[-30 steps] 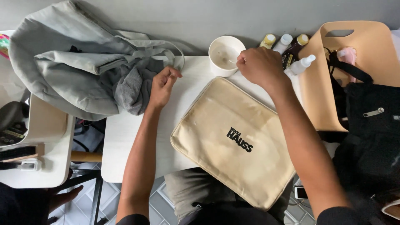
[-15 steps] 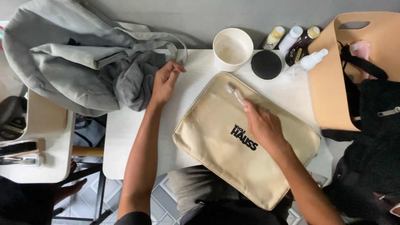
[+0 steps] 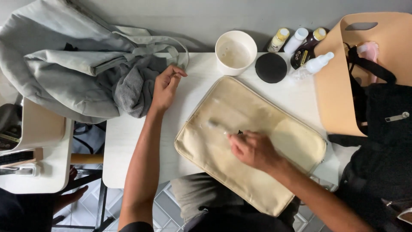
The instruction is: Cleaning a canvas bag by applying cleaning solution and scrubbing the surface with a brush.
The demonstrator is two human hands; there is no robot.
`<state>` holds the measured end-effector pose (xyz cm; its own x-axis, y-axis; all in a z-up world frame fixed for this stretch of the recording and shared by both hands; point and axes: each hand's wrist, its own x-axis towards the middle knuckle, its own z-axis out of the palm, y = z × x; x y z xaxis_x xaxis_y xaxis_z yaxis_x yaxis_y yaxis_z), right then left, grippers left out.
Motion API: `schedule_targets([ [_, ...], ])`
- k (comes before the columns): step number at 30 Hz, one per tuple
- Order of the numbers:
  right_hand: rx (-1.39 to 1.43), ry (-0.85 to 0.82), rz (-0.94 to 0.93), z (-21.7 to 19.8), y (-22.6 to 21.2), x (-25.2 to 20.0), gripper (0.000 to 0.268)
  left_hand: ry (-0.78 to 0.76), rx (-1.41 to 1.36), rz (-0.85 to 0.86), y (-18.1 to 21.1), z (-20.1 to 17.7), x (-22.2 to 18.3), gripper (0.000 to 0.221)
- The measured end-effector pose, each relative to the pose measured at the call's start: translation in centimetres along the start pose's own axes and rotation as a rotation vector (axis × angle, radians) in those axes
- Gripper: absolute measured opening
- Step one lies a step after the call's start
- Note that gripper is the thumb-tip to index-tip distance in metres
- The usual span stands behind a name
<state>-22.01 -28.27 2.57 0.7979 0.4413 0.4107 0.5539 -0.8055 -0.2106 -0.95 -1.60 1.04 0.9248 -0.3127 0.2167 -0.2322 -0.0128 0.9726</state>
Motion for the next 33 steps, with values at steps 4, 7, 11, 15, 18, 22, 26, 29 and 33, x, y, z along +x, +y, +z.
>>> schedule_targets([
  [4, -0.050, 0.091, -0.013, 0.0, 2.9, 0.4, 0.009, -0.012, 0.009, -0.009, 0.0, -0.1, -0.2, 0.020],
  [7, -0.115, 0.135, 0.074, 0.0, 3.7, 1.4, 0.017, -0.004, -0.009, 0.013, -0.1, -0.1, -0.1, 0.020],
  [11, 0.085, 0.099, -0.039, 0.3, -0.2, 1.6, 0.015, -0.013, -0.038, 0.003, 0.0, 0.0, -0.1, 0.021],
  [15, -0.046, 0.107, 0.081, -1.6, 2.6, 4.5, 0.020, -0.008, -0.034, -0.005, 0.3, 0.0, -0.2, 0.020],
  [18, 0.057, 0.059, -0.072, -1.3, -2.7, 4.2, 0.008, -0.016, -0.023, 0.014, 0.0, 0.0, -0.1, 0.021],
  [22, 0.043, 0.053, -0.072, -0.2, -0.8, 3.6, 0.011, -0.012, -0.031, 0.009, 0.3, -0.1, -0.1, 0.020],
  [26, 0.006, 0.059, -0.011, -0.3, -2.0, 3.9, 0.006, -0.001, -0.026, 0.028, 0.8, -0.1, -0.2, 0.019],
  [29, 0.068, 0.047, -0.078, -0.1, -2.3, 2.8, 0.010, -0.009, -0.023, 0.027, 0.8, -0.1, -0.2, 0.019],
  [33, -0.085, 0.105, 0.055, -1.7, 3.3, 3.5, 0.004, -0.010, -0.018, 0.025, 0.8, -0.1, -0.2, 0.019],
])
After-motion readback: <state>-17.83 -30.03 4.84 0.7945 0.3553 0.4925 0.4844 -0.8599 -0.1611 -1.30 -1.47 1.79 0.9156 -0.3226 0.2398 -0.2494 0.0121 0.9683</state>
